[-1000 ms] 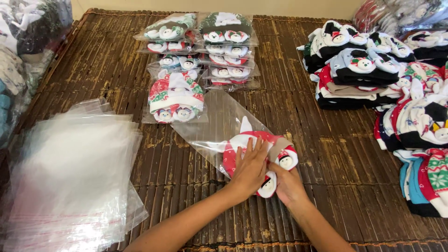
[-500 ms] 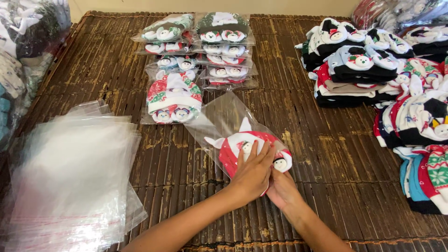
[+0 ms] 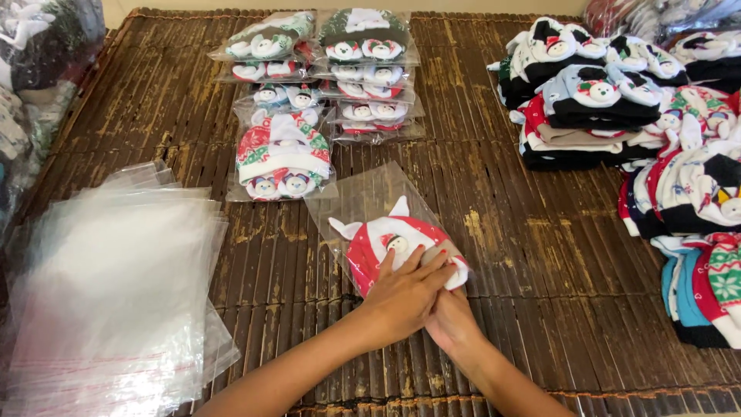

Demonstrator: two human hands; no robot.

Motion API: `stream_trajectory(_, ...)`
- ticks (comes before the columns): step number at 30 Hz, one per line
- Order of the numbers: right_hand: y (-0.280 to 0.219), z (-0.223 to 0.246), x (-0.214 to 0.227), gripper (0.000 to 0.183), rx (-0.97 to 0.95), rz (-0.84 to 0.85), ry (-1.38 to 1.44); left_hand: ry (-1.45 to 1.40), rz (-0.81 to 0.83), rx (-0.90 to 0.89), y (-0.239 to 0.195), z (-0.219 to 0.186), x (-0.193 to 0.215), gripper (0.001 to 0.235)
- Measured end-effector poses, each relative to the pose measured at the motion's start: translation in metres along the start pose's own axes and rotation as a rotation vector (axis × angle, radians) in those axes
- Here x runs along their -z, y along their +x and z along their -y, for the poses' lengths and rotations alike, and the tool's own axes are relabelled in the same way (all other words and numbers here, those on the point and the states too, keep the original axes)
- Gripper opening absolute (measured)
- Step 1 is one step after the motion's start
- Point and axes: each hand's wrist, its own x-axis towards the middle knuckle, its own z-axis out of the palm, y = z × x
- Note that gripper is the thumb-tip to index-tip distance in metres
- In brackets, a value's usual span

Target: Packaging small textile items like socks and hats into plastic bags and stacking them

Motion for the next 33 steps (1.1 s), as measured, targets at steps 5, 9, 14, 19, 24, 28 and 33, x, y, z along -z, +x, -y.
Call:
stream_trajectory(5,-0.023,0.015,-0.007,0.043,0.009,0.066,0.009,-0.002,-0.006,0.016,0.0,0.004,0.001,0.067)
stream_trajectory(9,-0.062,0.045,-0.021,0.043,-0.004,0.108,0.01,0.034,-0.109,-0.013,-0.002,0.016,-0.008,0.06)
stream_trajectory(14,-0.114,0.087,-0.03,0.067,-0.07,-0.123,-0.153,0.002,-0.096,-0.022,-0.009,0.016,-0.01,0.054)
stream_trajectory(19,-0.117,0.062,0.027,0.06,0.396,-0.084,-0.55,0.088,-0.164,-0.081,-0.011,0.02,-0.034,0.055)
stream_trajectory(24,-0.128,0.052,-0.013,0.035,1.009,0.324,-1.472,-0.142,-0.245,-0.06,-0.006,0.015,-0.008,0.037)
stream_trajectory(28,-0.112,0.04,-0.018,0.051,1.108,0.285,-1.695,-0.21,-0.246,-0.133,-0.014,0.025,0.013,0.031)
stream_trajectory(33,-0.084,0.011,0.014,0.077,0.989,0.261,-2.248,-0.075,-0.181,-0.164,-0.019,0.023,0.027,0.043)
